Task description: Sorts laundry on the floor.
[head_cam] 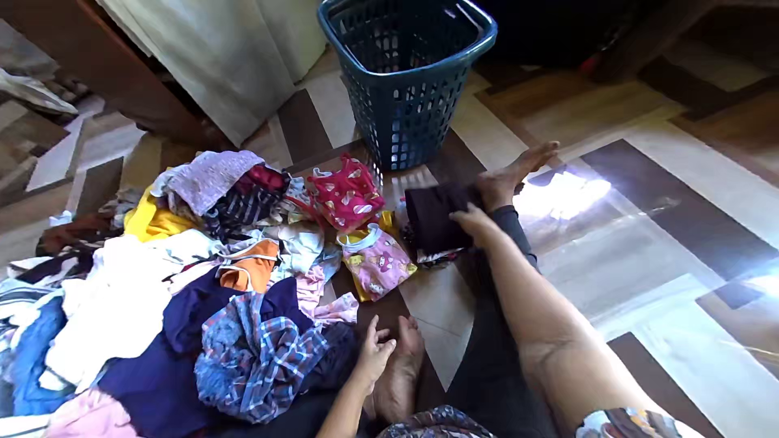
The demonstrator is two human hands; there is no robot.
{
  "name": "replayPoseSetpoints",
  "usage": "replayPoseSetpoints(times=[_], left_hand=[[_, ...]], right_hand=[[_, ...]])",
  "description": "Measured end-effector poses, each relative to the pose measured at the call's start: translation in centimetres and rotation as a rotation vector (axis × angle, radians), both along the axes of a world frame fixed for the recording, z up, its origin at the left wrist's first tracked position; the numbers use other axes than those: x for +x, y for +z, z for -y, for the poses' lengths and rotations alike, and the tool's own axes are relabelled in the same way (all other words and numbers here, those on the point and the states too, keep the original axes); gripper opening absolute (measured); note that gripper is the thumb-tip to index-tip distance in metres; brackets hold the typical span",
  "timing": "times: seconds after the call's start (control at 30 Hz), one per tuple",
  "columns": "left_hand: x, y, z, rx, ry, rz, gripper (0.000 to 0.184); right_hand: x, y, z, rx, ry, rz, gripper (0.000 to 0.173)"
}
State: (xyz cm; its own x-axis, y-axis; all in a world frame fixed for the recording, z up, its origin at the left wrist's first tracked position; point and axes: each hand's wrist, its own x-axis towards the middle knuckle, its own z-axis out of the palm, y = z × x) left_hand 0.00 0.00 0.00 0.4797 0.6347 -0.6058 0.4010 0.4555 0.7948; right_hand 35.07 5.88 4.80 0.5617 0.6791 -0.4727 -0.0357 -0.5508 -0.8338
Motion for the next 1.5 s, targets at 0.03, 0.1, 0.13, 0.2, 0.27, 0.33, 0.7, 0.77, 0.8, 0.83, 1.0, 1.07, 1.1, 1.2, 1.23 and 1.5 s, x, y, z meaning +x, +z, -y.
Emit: replayPoseSetpoints(times=[0.03,0.1,0.13,0.2,0.27,0.33,0.7,0.77,0.8,0.83,1.0,1.07,1.1,1.2,1.23,1.5], left_hand=[[0.1,-0.4,0.1,0.018,-0.011,-0.005,0.078],[0.3,-0.8,0.4,0.039,-0.032,-0.019,0.075],[0.4,-0.8,0.4,0.041,-0.041,-0.023,0.073],[0.3,-1.0,0.5,0.037,-0.043,-0.026,0.071],[0.1,-1.5,0.4,0.037,-0.022,-0.030,0.069],[-0.1,-2.1,0.1,0.038,0.018,-0.030,0.066],[-0.8,-0.7,-0.4,0.242,0.040,-0.063,0.059],[-1.2,0.5,-1.2,0.443,0.071,-0.051,0.055],[-1.4,1.1,-1.8,0.573,0.084,-0.050,0.054],[-1.9,1.9,-2.5,0.711,0.090,-0.071,0.052],[-6.2,6.9,-7.6,1.181,0.160,-0.588,0.051],[-9.0,8.1,-9.5,1.059,0.213,-0.863,0.062],[-10.5,7.9,-10.3,0.970,0.247,-0.961,0.071],[-14.0,5.6,-11.2,0.809,0.332,-1.075,0.093],[-14.3,5.3,-11.2,0.797,0.332,-1.072,0.090],[-13.1,7.2,-9.0,0.963,0.309,-0.839,0.031]], right_hand=[[0.0,-2.0,0.2,-0.084,0.026,0.068,0.055],[0.1,-4.7,0.1,-0.193,0.020,0.174,0.060],[0.0,-5.0,-0.1,-0.220,0.006,0.227,0.062],[-0.3,-4.6,-0.2,-0.230,0.033,0.298,0.069],[-0.5,-5.1,-0.1,-0.234,0.072,0.298,0.078],[-0.9,-5.7,-0.2,-0.288,0.108,0.311,0.084],[-7.0,-4.2,-0.1,-0.092,0.362,0.706,0.061],[-7.4,-4.8,-0.2,-0.212,0.528,0.690,0.052],[-7.5,-4.7,-0.3,-0.240,0.556,0.690,0.052],[-7.4,-4.5,-0.4,-0.255,0.568,0.691,0.052],[-7.9,-4.1,0.3,-0.274,0.550,0.716,0.053],[-8.9,-4.0,1.1,-0.259,0.491,0.738,0.053],[-9.7,-4.1,1.7,-0.223,0.447,0.751,0.053],[-12.8,-4.0,3.1,-0.048,0.368,0.800,0.054],[-13.8,-4.0,3.5,0.044,0.380,0.830,0.054],[-22.9,-2.9,4.0,0.143,0.954,0.725,0.056]])
